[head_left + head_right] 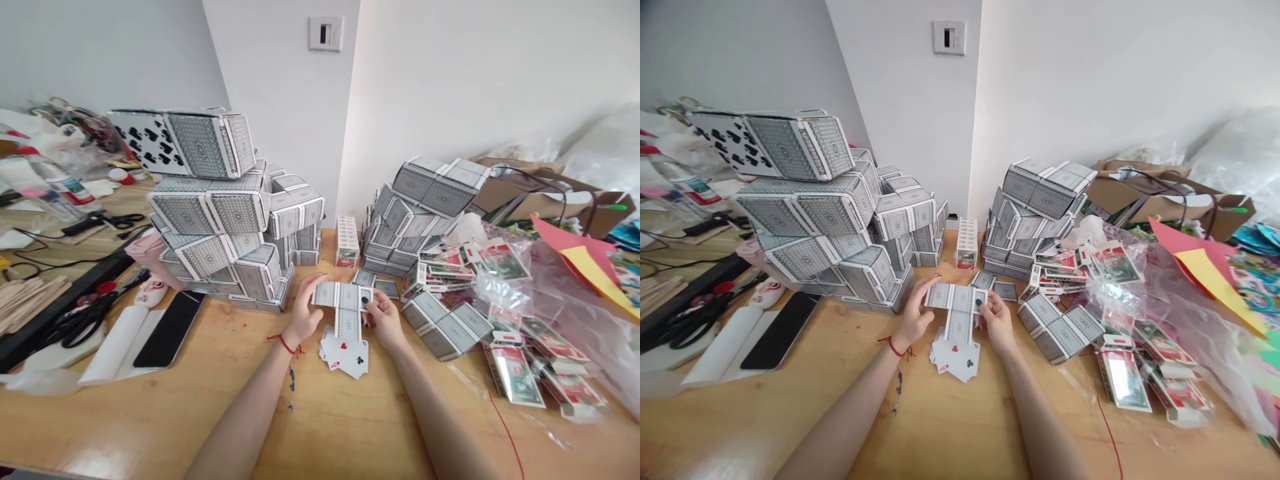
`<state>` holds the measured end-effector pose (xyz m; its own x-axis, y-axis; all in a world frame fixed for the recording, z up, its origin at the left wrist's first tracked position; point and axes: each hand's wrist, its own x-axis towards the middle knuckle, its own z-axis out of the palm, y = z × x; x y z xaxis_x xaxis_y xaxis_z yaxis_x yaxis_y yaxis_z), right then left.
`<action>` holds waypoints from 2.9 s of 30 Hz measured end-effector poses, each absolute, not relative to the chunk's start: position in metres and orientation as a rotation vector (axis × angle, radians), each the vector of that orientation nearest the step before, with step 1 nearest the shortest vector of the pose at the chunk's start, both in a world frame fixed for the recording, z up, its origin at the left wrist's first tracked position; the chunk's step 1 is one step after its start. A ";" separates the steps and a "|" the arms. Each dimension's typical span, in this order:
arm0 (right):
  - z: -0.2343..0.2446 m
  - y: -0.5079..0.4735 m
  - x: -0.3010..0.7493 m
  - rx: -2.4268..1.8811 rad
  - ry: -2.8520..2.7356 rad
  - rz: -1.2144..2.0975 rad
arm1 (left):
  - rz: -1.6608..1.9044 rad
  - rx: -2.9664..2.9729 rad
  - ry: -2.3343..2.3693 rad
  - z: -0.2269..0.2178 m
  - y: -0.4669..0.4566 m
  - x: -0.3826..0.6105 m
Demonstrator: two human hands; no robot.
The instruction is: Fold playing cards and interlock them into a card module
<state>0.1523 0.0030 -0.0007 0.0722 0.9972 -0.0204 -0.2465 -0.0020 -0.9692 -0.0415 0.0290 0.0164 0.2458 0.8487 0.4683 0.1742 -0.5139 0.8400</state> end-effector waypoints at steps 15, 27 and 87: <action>-0.006 0.003 0.148 -1.181 -1.145 1.232 | 1.166 1.877 1.207 0.015 0.029 -0.034; -0.008 0.006 0.157 -1.287 -1.200 1.251 | 1.148 1.897 1.157 0.015 0.028 -0.035; 0.006 -0.005 0.142 -0.996 -1.104 1.929 | 1.301 0.741 0.627 0.014 0.039 -0.031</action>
<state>0.1422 -0.0053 0.0058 -0.4661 0.8405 -0.2761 -0.1878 -0.3990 -0.8975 -0.0314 0.0389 0.0138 0.1666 0.9860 -0.0007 -0.6151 0.1045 0.7815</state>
